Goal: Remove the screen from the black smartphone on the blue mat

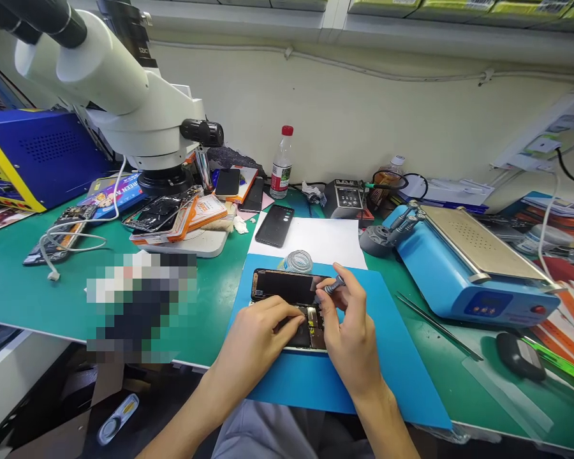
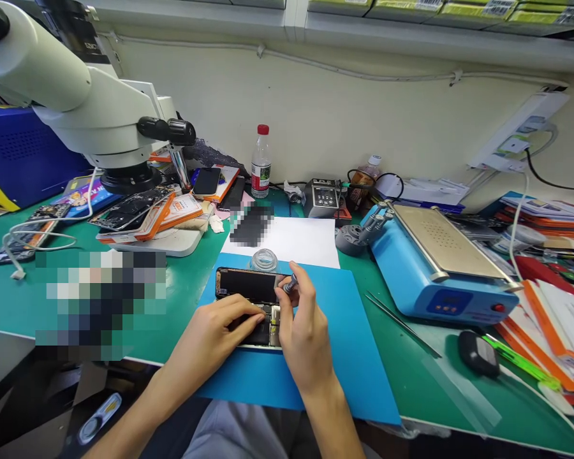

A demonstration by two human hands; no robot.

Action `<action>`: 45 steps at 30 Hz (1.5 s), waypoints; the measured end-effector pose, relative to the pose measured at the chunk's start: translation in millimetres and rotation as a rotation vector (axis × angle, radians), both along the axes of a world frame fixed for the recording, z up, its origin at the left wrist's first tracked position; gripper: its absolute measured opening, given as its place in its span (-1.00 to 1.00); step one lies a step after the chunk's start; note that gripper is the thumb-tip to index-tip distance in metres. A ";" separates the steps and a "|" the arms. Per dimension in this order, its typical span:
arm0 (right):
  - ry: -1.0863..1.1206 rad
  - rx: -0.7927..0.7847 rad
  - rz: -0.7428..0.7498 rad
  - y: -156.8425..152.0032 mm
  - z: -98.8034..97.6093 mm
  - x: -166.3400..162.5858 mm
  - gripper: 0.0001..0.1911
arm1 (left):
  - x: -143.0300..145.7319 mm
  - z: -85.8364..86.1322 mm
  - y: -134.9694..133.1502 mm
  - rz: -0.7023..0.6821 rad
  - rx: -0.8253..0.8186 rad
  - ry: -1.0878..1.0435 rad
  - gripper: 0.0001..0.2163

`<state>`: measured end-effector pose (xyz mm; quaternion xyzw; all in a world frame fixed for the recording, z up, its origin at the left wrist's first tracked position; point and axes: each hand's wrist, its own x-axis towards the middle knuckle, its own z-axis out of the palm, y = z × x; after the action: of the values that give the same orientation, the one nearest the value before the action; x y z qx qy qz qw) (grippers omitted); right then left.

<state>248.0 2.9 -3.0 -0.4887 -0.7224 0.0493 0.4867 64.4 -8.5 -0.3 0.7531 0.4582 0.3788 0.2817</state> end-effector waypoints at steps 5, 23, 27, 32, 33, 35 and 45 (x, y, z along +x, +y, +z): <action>-0.006 -0.003 -0.020 0.1 -1.4 0.4 -0.45 | 0.1 -0.7 0.1 0.000 -0.003 -0.009 -0.88; -0.149 0.081 0.029 0.8 7.1 3.2 -0.37 | 1.3 -1.5 -0.5 0.022 -0.013 -0.003 -0.87; -0.111 0.064 0.027 -1.5 5.4 4.1 -0.39 | 0.5 -2.2 -0.9 0.022 -0.010 -0.027 -0.88; -0.092 0.089 -0.023 -2.0 2.6 0.7 -0.39 | -0.7 -2.5 -0.4 0.004 -0.017 -0.057 -0.92; -0.041 0.071 -0.030 -2.5 2.5 0.3 -0.41 | -0.7 -2.5 -0.1 0.003 -0.020 -0.062 -0.92; 0.102 0.025 -0.035 -4.2 3.3 0.0 -0.45 | -0.6 -2.6 0.6 0.003 -0.023 -0.070 -0.93; 0.287 -0.036 0.100 -12.2 3.5 -0.3 -0.47 | -0.2 -3.8 0.2 -0.002 -0.032 -0.065 -0.90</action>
<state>247.7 -9.3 0.5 -0.4489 -0.6679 0.1556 0.5729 64.1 -8.3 -4.1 0.7362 0.4539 0.3956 0.3089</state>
